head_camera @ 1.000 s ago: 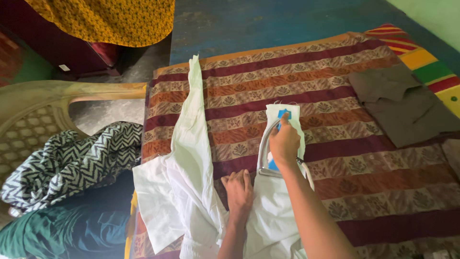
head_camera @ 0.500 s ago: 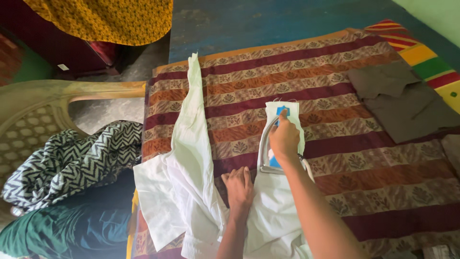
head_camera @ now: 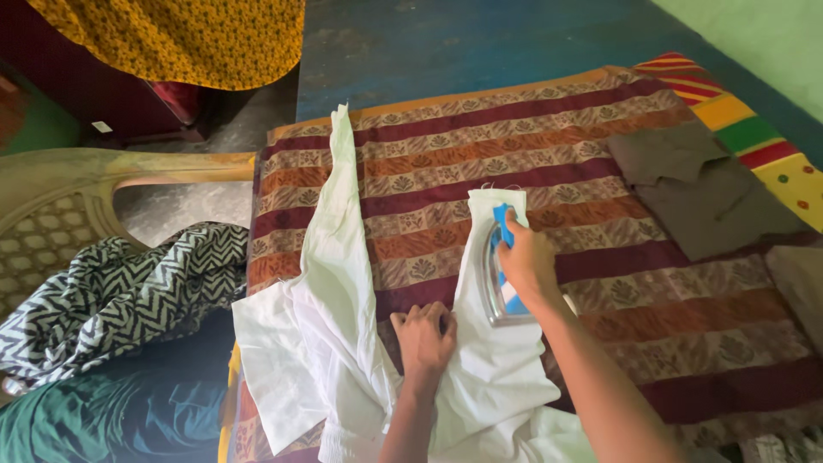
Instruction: The person irons a white pair of trousers on a patterned tablecloth. They smooth the fabric, move the iron back and forth over the legs, and reposition the garment to continue ironing different sections.
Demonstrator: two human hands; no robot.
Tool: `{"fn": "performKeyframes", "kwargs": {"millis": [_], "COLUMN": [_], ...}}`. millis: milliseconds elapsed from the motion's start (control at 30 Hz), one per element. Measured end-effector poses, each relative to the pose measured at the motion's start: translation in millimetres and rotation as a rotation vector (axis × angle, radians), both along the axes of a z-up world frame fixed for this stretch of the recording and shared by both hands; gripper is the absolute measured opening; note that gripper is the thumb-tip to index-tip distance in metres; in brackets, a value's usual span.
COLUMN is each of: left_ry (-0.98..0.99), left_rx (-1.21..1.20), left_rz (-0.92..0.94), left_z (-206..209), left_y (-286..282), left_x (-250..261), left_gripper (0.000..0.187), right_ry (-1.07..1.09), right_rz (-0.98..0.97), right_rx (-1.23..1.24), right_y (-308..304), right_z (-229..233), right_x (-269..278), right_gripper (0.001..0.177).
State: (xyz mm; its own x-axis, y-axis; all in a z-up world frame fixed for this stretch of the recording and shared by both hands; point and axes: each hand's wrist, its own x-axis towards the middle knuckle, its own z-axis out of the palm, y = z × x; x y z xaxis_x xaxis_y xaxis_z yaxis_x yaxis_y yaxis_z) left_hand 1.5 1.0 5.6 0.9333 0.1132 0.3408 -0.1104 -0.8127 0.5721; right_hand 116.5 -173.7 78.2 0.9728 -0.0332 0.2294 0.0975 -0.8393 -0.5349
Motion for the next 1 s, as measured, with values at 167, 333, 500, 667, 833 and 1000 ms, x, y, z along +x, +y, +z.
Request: {"fn": "performKeyframes", "kwargs": {"millis": [167,333,500,667,833,1000], "left_ry": [-0.035,0.003,-0.016,-0.013,-0.015,0.01], "left_rx": [-0.031,-0.051,-0.06,-0.08,-0.078,-0.058], "left_rz": [0.008,0.005,-0.003,0.014,0.028,0.032], "left_z": [-9,-9,-4,-2,-1,2], "left_y": [4,4,3,3,0,-1], "left_x": [2,1,2,0,-3,3], "left_gripper": [0.014,0.015,0.015,0.017,0.021,0.025], "right_ry": [0.13,0.141,0.091,-0.084,0.107,-0.012], "right_rz": [-0.025,-0.086,-0.068,-0.02,0.035,0.142], "right_rx": [0.107,0.06,0.047,0.013,0.181,0.162], "right_y": [-1,-20,-17,0,-11,-17], "right_z": [-1,8,3,-5,-4,-9], "right_x": [-5,-44,-23,28,25,42], "right_gripper": [0.063,0.061,0.059,0.059,0.063,0.064]}}
